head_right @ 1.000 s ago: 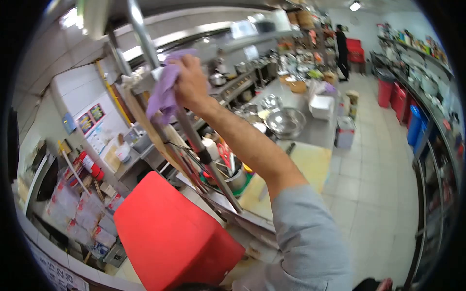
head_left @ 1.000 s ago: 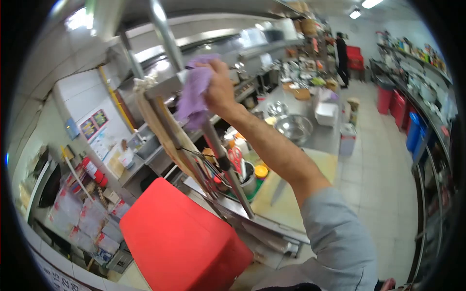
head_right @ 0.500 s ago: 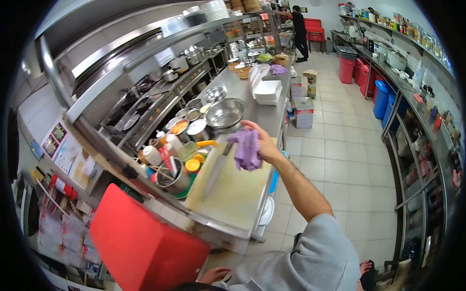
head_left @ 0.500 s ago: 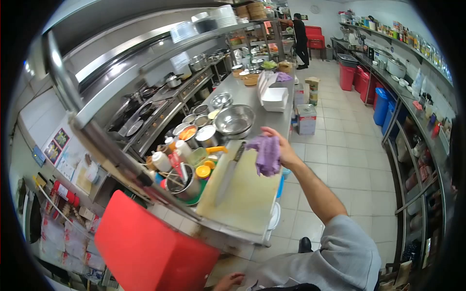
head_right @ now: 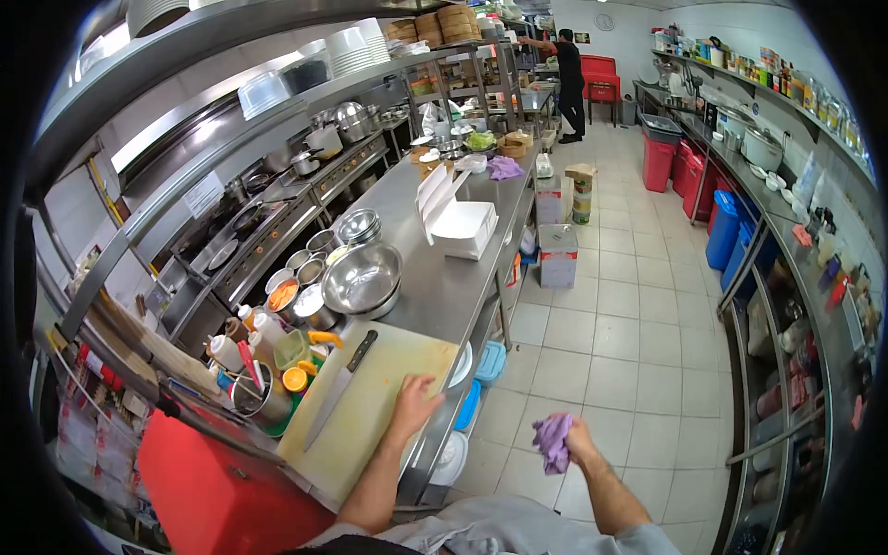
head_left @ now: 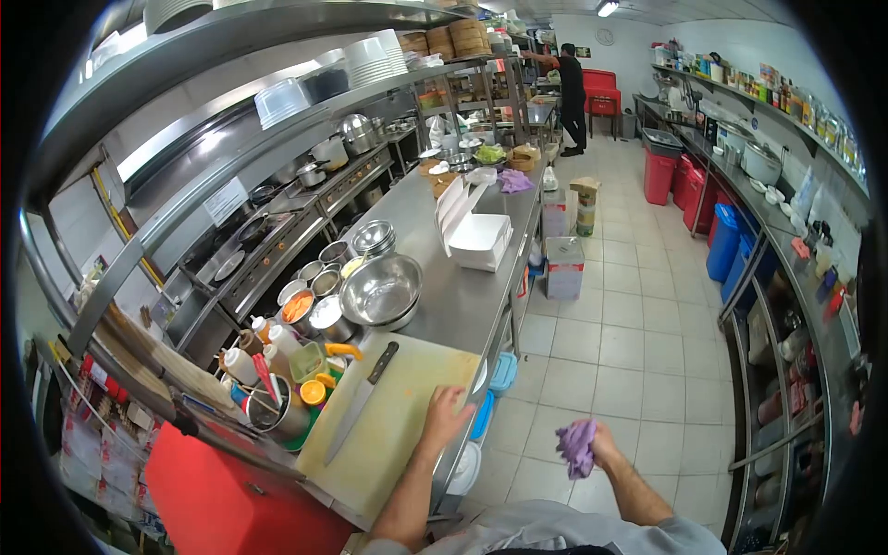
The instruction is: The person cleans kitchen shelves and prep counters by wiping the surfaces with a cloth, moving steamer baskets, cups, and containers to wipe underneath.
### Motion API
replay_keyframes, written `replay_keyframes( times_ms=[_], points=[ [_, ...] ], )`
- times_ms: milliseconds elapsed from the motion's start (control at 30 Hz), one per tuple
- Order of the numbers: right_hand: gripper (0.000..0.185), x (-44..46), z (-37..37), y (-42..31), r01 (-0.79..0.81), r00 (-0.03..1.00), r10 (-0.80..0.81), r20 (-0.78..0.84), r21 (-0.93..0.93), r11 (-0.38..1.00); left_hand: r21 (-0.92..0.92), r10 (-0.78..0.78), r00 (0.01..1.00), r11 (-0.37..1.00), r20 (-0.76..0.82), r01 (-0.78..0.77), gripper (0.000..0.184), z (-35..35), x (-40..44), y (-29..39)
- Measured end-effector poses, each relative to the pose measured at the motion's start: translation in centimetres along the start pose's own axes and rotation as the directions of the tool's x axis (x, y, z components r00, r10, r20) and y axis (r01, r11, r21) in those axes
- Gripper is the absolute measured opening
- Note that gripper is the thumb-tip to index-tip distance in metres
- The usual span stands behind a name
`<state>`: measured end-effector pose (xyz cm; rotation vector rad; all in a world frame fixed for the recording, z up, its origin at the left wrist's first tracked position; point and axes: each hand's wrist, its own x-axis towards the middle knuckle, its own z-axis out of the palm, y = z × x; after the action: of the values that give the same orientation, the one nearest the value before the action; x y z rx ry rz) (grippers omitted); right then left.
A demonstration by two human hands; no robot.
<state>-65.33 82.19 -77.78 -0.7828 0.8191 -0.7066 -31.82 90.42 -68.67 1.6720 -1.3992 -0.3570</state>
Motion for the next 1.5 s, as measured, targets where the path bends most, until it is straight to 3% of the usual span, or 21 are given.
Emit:
replay_keyframes(
  times_ms=[67,133,267,400,500,600,667,800,867,900,1000,1100,1200,1233,1333,1467,1500],
  points=[
    [0.019,-0.3,1.2,-1.1,-0.052,0.997,0.053,-0.057,0.013,0.999,0.135,0.121,0.992,0.984,-0.031,-0.116,0.046,2.4,5.8,-0.7],
    [0.018,1.5,0.3,-0.6,-0.027,0.999,0.023,-0.04,-0.091,0.995,0.192,0.217,0.971,0.962,-0.101,-0.195,0.053,4.3,11.4,-1.1],
    [0.02,4.3,-0.9,-1.7,-0.053,0.995,0.037,-0.091,-0.18,0.982,0.256,0.287,0.939,0.938,-0.189,-0.235,0.061,6.9,21.7,-2.0],
    [0.021,6.4,-3.6,-4.1,-0.032,0.965,-0.013,-0.263,-0.165,0.986,0.312,0.267,0.933,0.932,-0.243,-0.185,0.065,9.2,30.0,-3.1],
    [0.022,7.9,-6.0,-6.1,-0.035,0.932,-0.044,-0.361,-0.209,0.977,0.405,0.236,0.952,0.903,-0.196,-0.141,0.07,10.7,35.2,-4.5],
    [0.023,8.6,-7.4,-8.0,0.001,0.9,-0.065,-0.431,-0.147,0.989,0.548,0.251,0.963,0.821,-0.094,-0.16,0.075,12.7,38.8,-6.2],
    [0.022,9.7,-8.9,-7.5,0.01,0.888,-0.071,-0.455,-0.134,0.991,0.678,0.156,0.985,0.732,-0.07,-0.068,0.082,14.3,40.9,-6.9],
    [0.021,11.2,-10.0,-8.0,-0.076,0.908,0.009,-0.419,-0.143,0.987,0.747,0.036,0.998,0.665,-0.05,0.014,0.07,17.1,43.4,-9.2],
    [0.021,12.4,-11.0,-8.1,-0.118,0.893,0.037,-0.449,-0.153,0.981,0.8,-0.022,1.0,0.599,-0.015,0.026,0.054,17.8,44.2,-10.7],
    [0.021,13.4,-12.0,-7.9,-0.126,0.896,0.049,-0.441,-0.147,0.981,0.804,0.039,0.999,0.594,-0.034,0.004,0.043,18.0,44.3,-11.1],
    [0.022,16.7,-14.5,-7.9,-0.164,0.938,0.126,-0.323,-0.094,0.982,0.775,0.019,1.0,0.632,-0.016,0.0,0.028,18.6,45.0,-11.6],
    [0.023,21.3,-14.8,-10.3,-0.21,0.954,0.195,-0.226,-0.045,0.977,0.746,0.001,1.0,0.665,0.005,-0.004,0.031,18.8,44.5,-10.7],
    [0.026,27.0,-14.5,-10.7,-0.23,0.973,0.228,0.029,0.109,0.967,0.693,-0.025,1.0,0.721,0.0,0.018,0.042,18.2,42.6,-6.8],
    [0.029,28.7,-13.5,-10.8,-0.257,0.965,0.242,0.104,0.175,0.95,0.673,-0.032,0.999,0.74,0.028,0.005,0.044,17.8,41.8,-5.7],
    [0.038,33.3,-9.0,-12.2,-0.302,0.95,0.286,0.127,0.138,0.943,0.607,-0.05,0.998,0.795,0.027,0.023,0.045,17.7,38.4,-2.1],
    [0.045,38.1,-3.2,-11.8,-0.326,0.88,0.254,0.401,0.12,0.938,0.573,0.065,0.998,0.818,-0.01,-0.047,0.042,17.4,33.3,1.6],
    [0.043,37.5,-1.0,-13.5,-0.302,0.889,0.202,0.411,0.195,0.933,0.599,0.104,0.994,0.799,-0.041,-0.059,0.041,17.3,31.9,2.6]
  ],
)
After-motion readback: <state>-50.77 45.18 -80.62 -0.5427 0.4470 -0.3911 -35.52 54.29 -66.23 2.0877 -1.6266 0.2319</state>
